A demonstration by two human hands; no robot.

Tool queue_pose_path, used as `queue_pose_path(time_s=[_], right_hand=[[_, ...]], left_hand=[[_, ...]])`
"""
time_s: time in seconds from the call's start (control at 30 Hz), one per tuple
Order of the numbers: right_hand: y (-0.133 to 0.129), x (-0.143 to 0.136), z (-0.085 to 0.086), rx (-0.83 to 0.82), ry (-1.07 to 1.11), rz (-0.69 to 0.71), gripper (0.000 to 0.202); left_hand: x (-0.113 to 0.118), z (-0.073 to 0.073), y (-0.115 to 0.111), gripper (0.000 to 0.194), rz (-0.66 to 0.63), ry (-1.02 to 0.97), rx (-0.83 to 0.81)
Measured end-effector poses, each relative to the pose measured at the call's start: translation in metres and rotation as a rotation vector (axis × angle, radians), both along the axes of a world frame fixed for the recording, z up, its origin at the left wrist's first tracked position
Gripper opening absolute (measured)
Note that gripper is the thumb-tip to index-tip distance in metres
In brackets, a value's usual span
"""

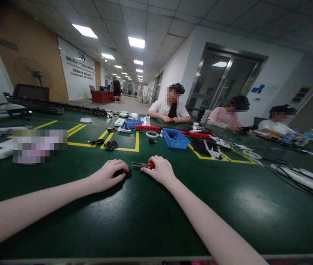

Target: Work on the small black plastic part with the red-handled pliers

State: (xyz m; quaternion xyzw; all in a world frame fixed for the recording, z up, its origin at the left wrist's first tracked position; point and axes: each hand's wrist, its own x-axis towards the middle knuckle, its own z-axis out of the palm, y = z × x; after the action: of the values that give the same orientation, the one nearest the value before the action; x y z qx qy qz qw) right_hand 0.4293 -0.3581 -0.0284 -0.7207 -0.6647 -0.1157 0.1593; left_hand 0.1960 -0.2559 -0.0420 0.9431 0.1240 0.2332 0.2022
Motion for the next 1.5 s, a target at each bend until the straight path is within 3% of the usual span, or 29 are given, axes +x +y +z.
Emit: queue_pose_path(time_s=[0.17, 0.4, 0.57, 0.77, 1.0, 1.1, 1.23, 1.5], right_hand=[[-0.001, 0.010, 0.005, -0.070, 0.060, 0.019, 0.045], [-0.016, 0.055, 0.023, -0.320, 0.168, 0.017, 0.078], [-0.022, 0.067, 0.028, -0.334, 0.247, 0.077, 0.070], [-0.023, 0.059, 0.030, -0.231, 0.217, -0.011, 0.063], [-0.022, 0.052, 0.035, 0.113, 0.236, -0.001, 0.068], [-0.017, 0.044, 0.029, 0.266, 0.366, 0.036, 0.076], [-0.006, 0.037, 0.017, 0.351, 0.661, 0.031, 0.077], [0.006, 0.024, 0.000, 0.365, 1.001, 0.045, 0.067]], left_hand=[[0.003, -0.006, 0.008, 0.014, -0.061, -0.067, -0.127], [0.005, -0.009, 0.015, 0.015, -0.049, -0.103, -0.217], [0.006, -0.009, 0.015, 0.017, -0.018, -0.107, -0.246], [0.006, -0.009, 0.016, 0.018, -0.002, -0.082, -0.246], [0.006, -0.007, 0.015, 0.019, -0.003, -0.084, -0.259], [0.006, -0.007, 0.014, 0.018, 0.002, -0.082, -0.269], [0.006, -0.003, 0.012, 0.018, 0.010, -0.064, -0.277], [0.004, -0.002, 0.008, 0.017, 0.018, -0.010, -0.222]])
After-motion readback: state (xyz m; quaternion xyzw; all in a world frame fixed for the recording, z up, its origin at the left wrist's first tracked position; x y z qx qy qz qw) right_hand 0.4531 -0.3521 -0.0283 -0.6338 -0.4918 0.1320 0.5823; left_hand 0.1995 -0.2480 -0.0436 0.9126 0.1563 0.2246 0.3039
